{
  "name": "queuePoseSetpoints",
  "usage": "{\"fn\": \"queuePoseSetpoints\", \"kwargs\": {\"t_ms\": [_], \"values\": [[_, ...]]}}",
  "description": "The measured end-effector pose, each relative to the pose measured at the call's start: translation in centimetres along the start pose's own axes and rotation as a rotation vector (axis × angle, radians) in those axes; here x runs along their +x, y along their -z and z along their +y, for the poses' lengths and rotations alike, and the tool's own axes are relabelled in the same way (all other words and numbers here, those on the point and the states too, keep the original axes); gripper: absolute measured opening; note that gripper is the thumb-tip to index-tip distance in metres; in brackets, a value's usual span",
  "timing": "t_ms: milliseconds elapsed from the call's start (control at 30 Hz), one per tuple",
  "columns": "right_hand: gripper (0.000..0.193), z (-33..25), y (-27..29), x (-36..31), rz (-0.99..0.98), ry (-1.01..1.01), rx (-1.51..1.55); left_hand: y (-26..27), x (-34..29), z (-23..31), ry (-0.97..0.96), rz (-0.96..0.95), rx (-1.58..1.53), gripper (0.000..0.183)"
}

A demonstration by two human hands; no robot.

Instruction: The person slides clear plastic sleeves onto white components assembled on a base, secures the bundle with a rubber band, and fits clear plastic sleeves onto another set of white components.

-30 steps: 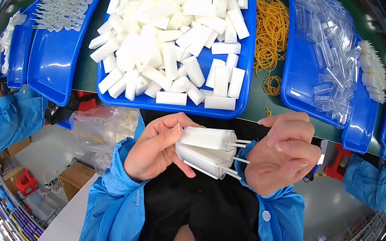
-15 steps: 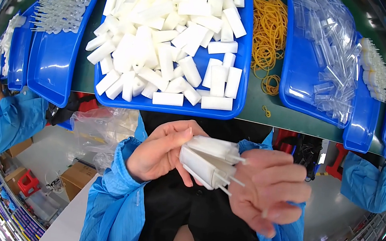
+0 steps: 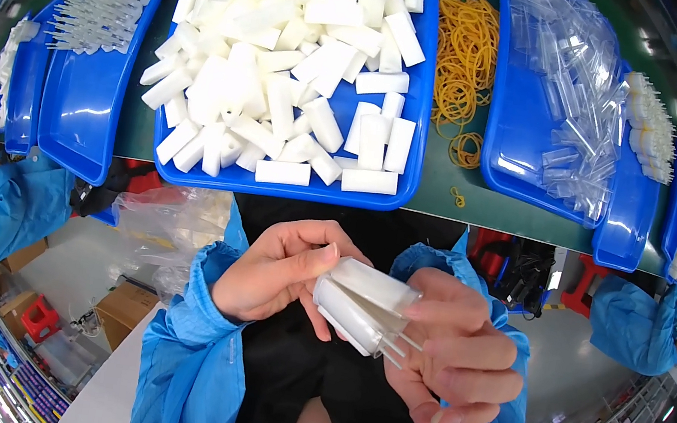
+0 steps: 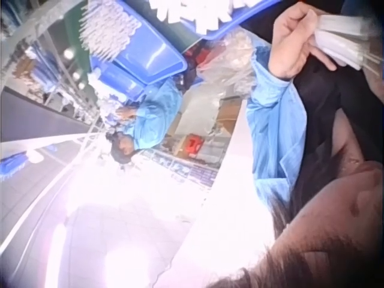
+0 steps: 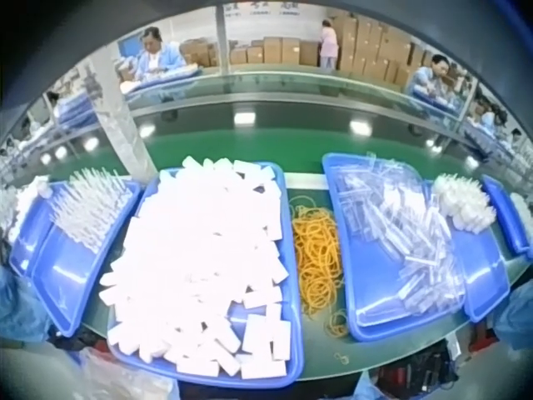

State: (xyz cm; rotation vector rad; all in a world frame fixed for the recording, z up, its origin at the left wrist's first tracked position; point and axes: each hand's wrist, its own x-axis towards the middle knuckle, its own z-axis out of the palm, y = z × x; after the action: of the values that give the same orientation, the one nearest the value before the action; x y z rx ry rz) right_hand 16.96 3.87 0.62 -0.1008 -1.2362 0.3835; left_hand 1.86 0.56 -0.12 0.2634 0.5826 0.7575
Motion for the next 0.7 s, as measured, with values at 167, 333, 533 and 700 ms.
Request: {"fn": "queuePoseSetpoints", "kwargs": {"t_ms": [167,333,533,700], "values": [[0.028,0.3,-0.1,-0.4,-0.011,0.089,-0.023,-0.4,0.0,0.0,0.001,-0.022,0.005,0.03],[0.022,0.7,-0.5,-0.8,0.029,0.204,-0.037,-0.6,0.2,0.0,0.091,-0.062,-0.047,0.031],[0.022,0.6,-0.2,-0.9,0.004,0.233,-0.022,-0.8,-0.2,0.0,0.052,-0.056,0.038,0.033],[0.021,0.5,0.5,-0.9,-0.025,0.24,0.032,-1.1,-0.2,0.5,0.078,-0.067,0.069,0.032]]}}
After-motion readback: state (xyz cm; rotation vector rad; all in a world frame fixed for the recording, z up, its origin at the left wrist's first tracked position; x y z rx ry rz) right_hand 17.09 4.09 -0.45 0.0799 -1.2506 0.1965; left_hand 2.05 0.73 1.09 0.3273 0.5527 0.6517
